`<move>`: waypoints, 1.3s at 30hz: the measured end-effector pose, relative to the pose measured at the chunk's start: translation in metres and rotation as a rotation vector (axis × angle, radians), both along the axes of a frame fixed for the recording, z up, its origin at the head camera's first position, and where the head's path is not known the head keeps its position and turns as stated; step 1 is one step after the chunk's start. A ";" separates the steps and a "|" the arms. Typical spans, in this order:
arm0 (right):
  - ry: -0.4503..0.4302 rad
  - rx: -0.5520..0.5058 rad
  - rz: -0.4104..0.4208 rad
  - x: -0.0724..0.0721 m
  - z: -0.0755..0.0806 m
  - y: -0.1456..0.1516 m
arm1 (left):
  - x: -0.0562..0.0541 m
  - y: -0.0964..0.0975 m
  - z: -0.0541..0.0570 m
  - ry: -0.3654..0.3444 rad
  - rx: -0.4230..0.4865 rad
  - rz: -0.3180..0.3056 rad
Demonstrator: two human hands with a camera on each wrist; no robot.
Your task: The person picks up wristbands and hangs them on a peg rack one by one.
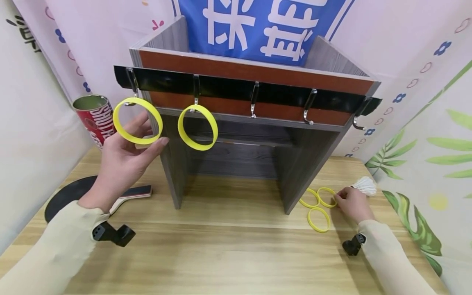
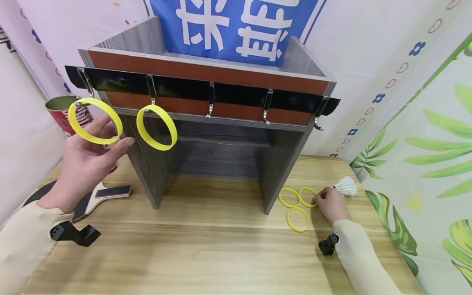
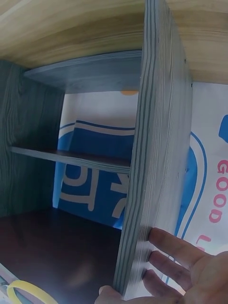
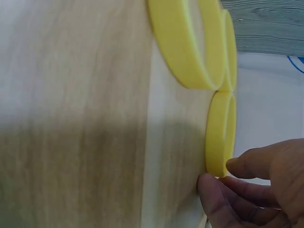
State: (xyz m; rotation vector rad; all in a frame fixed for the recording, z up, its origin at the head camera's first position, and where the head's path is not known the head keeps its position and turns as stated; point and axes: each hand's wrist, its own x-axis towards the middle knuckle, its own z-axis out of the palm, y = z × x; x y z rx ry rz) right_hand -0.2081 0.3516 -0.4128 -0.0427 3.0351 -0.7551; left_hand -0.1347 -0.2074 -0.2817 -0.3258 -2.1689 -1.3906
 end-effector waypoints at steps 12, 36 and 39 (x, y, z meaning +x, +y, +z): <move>-0.090 -0.111 -0.083 0.000 -0.001 0.000 | 0.001 0.000 0.000 -0.016 -0.009 -0.006; -0.142 -0.576 -0.181 0.007 0.002 0.011 | 0.000 -0.001 0.001 -0.017 -0.020 -0.004; -0.113 -0.671 -0.185 0.009 0.005 0.013 | 0.001 -0.002 0.001 -0.024 -0.015 0.005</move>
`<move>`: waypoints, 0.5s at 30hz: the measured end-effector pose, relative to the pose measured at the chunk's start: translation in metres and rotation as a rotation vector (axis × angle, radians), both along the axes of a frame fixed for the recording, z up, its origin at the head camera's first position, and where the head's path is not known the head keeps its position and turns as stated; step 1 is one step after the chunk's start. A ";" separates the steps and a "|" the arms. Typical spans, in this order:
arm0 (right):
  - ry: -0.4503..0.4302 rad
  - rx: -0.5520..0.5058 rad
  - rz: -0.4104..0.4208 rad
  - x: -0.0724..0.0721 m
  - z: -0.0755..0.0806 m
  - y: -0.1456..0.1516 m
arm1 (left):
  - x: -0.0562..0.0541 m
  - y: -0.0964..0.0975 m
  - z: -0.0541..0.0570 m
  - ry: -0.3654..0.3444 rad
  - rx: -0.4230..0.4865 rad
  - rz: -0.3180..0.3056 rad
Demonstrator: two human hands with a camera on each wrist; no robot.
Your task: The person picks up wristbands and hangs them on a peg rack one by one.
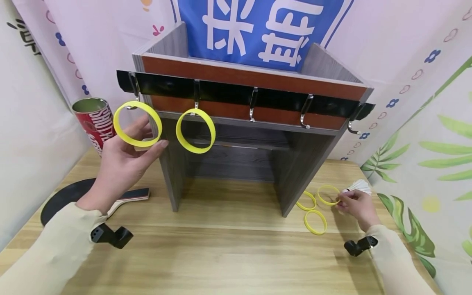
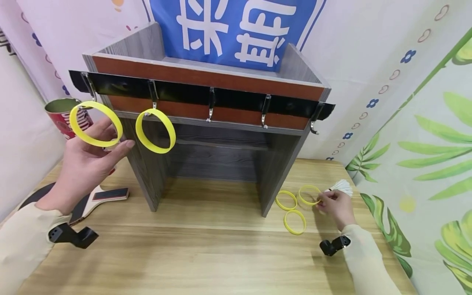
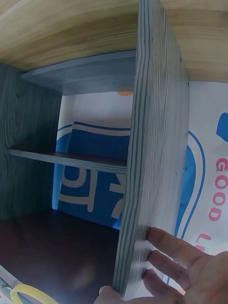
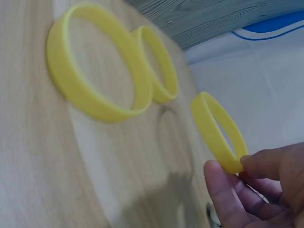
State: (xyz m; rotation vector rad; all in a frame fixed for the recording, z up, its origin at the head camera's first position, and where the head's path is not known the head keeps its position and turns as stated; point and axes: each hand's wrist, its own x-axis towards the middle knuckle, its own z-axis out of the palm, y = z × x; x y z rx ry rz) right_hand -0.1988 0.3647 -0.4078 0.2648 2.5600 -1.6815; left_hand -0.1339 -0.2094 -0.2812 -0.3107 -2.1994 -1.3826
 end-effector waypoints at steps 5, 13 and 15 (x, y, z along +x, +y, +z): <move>0.088 -0.225 -0.039 0.006 0.010 0.003 | -0.001 -0.001 -0.002 0.000 -0.002 0.013; 0.268 -0.532 -0.021 0.022 0.039 0.004 | -0.001 0.000 -0.001 0.007 0.000 0.002; 0.304 -0.563 -0.007 0.027 0.047 0.003 | 0.000 0.000 -0.001 0.006 -0.005 0.006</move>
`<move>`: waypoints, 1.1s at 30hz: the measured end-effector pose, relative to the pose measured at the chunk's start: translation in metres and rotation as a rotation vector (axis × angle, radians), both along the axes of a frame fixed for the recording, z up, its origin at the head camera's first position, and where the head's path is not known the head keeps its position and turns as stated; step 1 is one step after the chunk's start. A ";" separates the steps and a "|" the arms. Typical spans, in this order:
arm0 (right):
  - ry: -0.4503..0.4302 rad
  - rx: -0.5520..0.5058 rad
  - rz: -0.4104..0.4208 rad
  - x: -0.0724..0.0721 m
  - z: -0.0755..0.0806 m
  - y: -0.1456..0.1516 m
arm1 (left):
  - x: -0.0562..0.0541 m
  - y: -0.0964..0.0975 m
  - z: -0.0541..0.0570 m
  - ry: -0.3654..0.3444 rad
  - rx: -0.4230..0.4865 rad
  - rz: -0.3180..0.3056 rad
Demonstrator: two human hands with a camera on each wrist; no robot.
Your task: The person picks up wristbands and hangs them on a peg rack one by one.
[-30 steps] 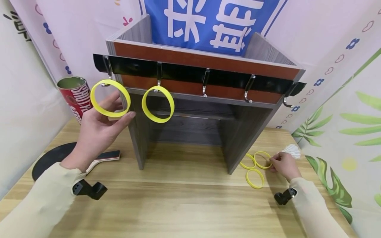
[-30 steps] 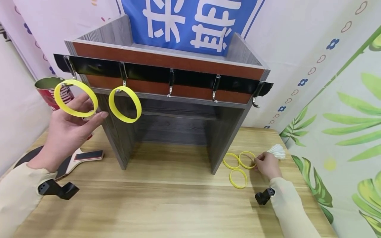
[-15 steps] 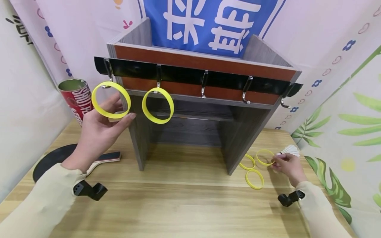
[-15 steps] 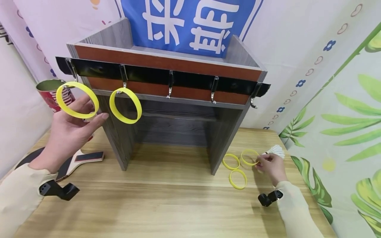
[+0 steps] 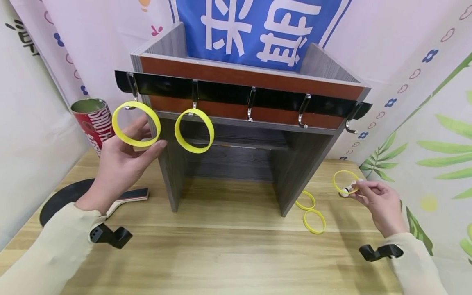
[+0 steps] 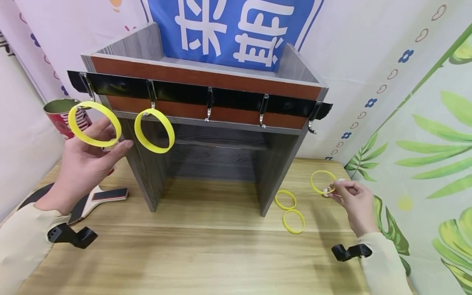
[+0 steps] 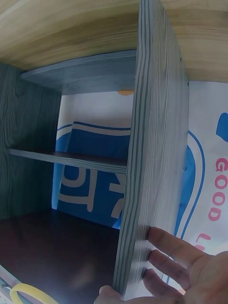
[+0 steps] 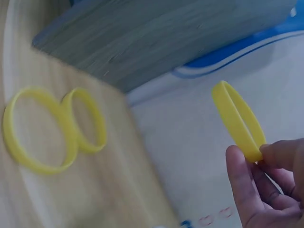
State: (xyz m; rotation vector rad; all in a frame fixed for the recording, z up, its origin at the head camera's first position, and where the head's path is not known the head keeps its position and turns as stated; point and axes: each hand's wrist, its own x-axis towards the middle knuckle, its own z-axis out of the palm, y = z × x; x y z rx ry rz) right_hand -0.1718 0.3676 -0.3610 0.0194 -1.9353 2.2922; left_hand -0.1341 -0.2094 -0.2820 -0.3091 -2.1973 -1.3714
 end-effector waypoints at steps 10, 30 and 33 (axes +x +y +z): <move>0.196 -0.087 0.028 0.031 0.043 -0.018 | 0.000 -0.001 0.003 0.018 -0.020 -0.011; 0.531 0.074 0.193 0.073 0.097 -0.134 | 0.000 0.000 0.000 0.009 -0.016 -0.003; 0.567 0.073 0.218 0.074 0.102 -0.156 | 0.000 0.000 0.001 0.010 -0.017 0.002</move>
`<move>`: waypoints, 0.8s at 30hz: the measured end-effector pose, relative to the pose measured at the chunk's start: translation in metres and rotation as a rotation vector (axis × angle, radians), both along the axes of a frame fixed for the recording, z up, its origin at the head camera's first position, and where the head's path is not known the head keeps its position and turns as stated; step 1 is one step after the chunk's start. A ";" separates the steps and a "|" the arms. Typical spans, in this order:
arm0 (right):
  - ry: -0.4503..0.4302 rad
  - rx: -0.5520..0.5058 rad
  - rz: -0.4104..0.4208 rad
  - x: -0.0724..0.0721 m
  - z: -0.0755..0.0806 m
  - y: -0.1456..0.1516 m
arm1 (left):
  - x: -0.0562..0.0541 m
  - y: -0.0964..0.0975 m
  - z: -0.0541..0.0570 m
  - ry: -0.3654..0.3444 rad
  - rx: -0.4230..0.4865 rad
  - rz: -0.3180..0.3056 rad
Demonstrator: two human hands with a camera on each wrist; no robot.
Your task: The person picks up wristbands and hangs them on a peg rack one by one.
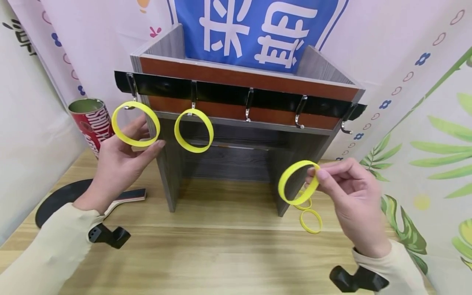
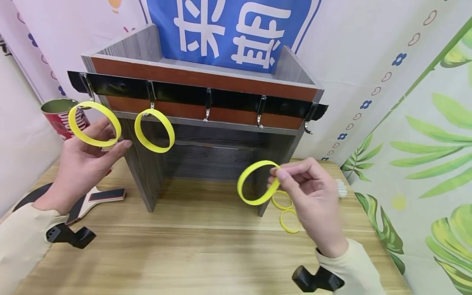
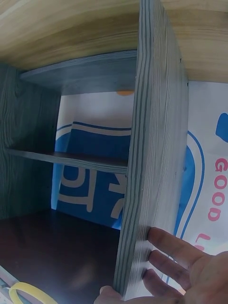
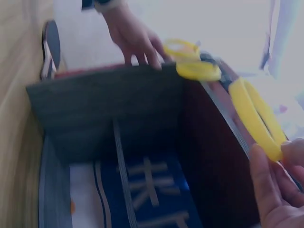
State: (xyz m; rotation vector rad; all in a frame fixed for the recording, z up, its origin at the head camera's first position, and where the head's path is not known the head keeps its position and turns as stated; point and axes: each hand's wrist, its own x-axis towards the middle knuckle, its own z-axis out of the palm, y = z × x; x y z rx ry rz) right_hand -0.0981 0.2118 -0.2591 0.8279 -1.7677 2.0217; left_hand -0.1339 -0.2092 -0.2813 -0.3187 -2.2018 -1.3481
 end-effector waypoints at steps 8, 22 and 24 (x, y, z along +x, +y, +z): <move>0.075 -0.068 0.046 -0.005 0.006 -0.046 | 0.000 0.000 -0.001 0.004 0.006 0.003; 0.068 -0.096 -0.006 -0.013 0.018 -0.093 | -0.001 -0.001 -0.001 0.007 0.007 0.008; 0.079 -0.105 -0.004 -0.015 0.020 -0.097 | -0.001 0.000 -0.002 0.000 0.010 0.004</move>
